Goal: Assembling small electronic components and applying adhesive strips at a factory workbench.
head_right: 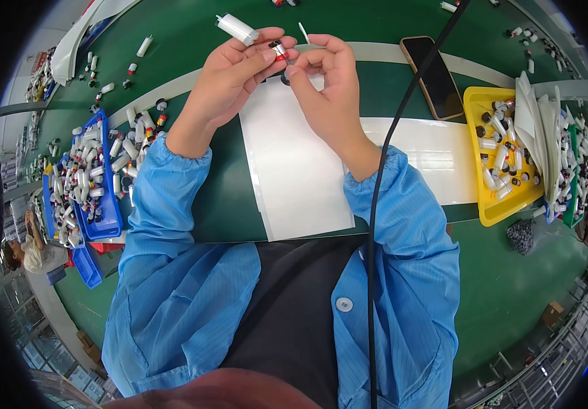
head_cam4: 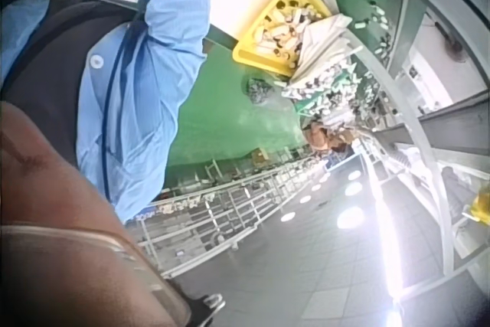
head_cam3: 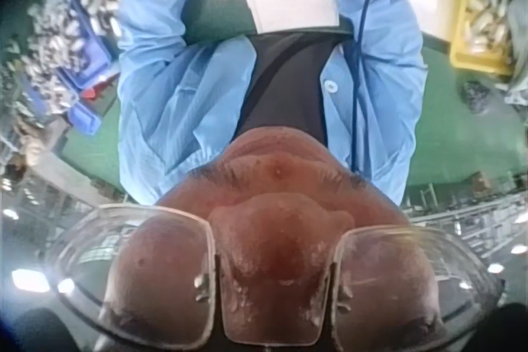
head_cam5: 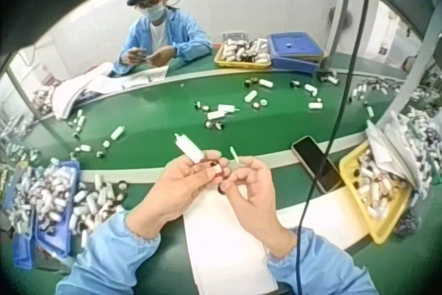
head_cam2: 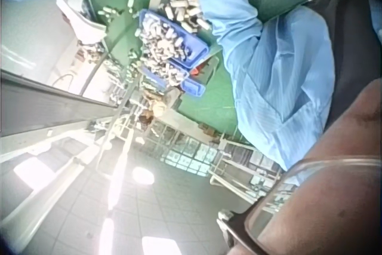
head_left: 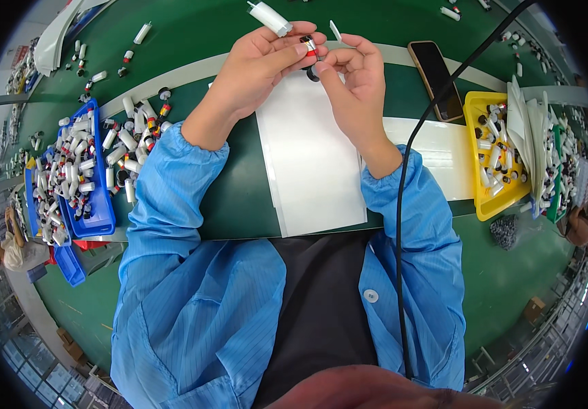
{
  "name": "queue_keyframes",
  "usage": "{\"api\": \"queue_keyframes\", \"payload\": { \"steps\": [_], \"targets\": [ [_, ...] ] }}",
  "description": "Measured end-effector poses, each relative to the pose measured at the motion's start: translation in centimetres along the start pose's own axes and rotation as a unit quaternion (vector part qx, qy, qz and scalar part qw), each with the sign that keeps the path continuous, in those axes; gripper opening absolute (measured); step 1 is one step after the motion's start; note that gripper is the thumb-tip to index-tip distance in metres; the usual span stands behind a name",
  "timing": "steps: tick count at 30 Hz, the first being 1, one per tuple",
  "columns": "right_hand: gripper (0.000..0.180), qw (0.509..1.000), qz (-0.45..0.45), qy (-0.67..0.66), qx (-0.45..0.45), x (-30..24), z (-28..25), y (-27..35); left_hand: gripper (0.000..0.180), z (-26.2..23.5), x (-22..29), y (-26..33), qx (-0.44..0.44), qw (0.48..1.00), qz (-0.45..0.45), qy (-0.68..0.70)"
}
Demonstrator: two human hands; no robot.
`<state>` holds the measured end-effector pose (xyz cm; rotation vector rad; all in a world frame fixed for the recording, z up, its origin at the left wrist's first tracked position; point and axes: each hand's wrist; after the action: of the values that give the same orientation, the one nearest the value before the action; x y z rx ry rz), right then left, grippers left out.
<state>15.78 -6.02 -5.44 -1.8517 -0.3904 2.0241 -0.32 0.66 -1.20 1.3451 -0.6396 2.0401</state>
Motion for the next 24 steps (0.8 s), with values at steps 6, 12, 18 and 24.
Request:
{"api": "queue_keyframes", "payload": {
  "steps": [6, 12, 18, 24],
  "targets": [
    [0.029, 0.999, -0.029, -0.029, 0.014, -0.8, -1.1, -0.5, 0.034, -0.5, 0.3, 0.0, 0.006, 0.996, -0.005, -0.089],
    [0.014, 0.995, 0.041, -0.084, -0.034, -1.8, -1.4, -0.1, 0.032, -0.4, 0.1, 0.1, -0.001, 0.983, 0.000, -0.184],
    [0.014, 0.993, 0.097, -0.066, -0.016, -2.5, -0.8, -0.3, 0.031, -0.1, -0.2, 0.3, -0.014, 0.978, 0.001, -0.210],
    [0.013, 0.992, 0.098, -0.079, -0.005, -1.9, -1.0, -0.4, 0.030, 0.5, 0.2, 0.5, -0.011, 0.973, -0.007, -0.229]
  ]
}}
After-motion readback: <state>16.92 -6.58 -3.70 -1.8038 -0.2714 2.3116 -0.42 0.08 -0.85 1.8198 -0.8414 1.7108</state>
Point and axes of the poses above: each hand's wrist, its own y-axis away from the middle knuckle, its own z-axis out of the palm, x = y × z, and after that the axes turned 9 degrees about -x, right-handed
